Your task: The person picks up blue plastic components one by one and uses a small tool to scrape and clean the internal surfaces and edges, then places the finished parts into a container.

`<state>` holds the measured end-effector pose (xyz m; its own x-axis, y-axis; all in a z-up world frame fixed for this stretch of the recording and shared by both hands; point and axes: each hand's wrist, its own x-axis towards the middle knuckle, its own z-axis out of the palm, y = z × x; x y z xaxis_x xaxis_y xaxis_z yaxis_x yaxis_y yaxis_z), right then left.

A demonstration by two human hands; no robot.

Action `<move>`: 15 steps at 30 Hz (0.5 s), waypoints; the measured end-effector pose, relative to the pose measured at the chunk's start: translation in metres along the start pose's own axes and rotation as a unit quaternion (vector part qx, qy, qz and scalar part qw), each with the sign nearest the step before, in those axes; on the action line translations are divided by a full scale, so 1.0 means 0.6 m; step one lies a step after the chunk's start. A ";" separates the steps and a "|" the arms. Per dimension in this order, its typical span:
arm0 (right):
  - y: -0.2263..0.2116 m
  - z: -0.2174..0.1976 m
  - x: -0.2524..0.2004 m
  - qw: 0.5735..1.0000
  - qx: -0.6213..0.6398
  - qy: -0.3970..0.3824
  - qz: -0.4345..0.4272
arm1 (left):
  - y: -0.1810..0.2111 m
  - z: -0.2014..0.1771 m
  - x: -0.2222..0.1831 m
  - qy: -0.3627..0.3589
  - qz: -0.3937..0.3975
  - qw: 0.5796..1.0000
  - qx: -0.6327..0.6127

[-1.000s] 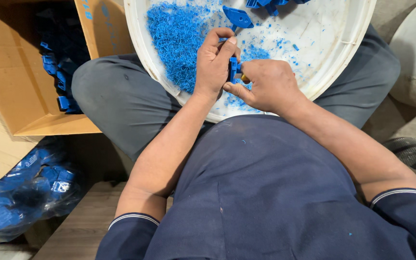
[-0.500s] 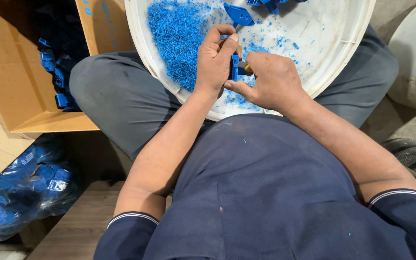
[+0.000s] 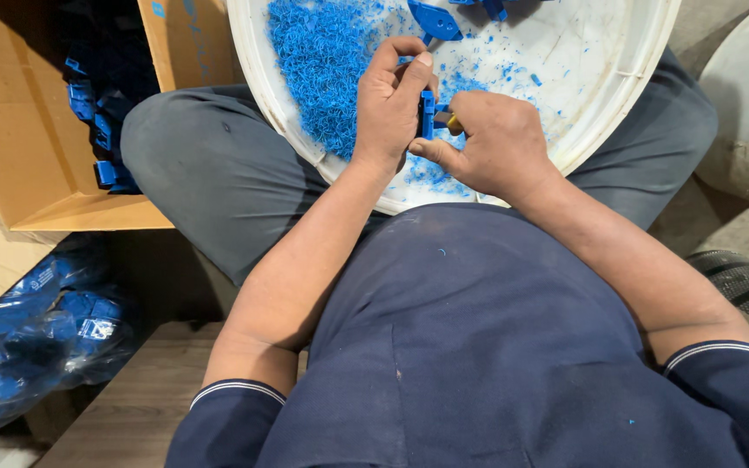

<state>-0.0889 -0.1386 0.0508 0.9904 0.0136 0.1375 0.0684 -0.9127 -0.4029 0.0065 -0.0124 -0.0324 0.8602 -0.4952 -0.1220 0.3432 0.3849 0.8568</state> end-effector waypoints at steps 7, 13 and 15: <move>0.003 0.001 -0.004 1.000 0.008 -0.014 -0.010 | 0.015 0.009 -0.003 -0.002 0.008 1.000 0.013; 0.001 0.002 -0.006 1.000 0.019 -0.013 -0.009 | 0.018 0.011 -0.003 0.001 0.009 1.000 0.016; -0.003 0.000 -0.005 1.000 0.019 -0.007 -0.009 | 0.019 0.012 -0.003 0.005 0.014 1.000 0.018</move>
<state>-0.0922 -0.1372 0.0509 0.9906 0.0349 0.1324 0.0897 -0.8958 -0.4352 0.0064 -0.0127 -0.0188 0.8731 -0.4769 -0.1015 0.3043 0.3703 0.8777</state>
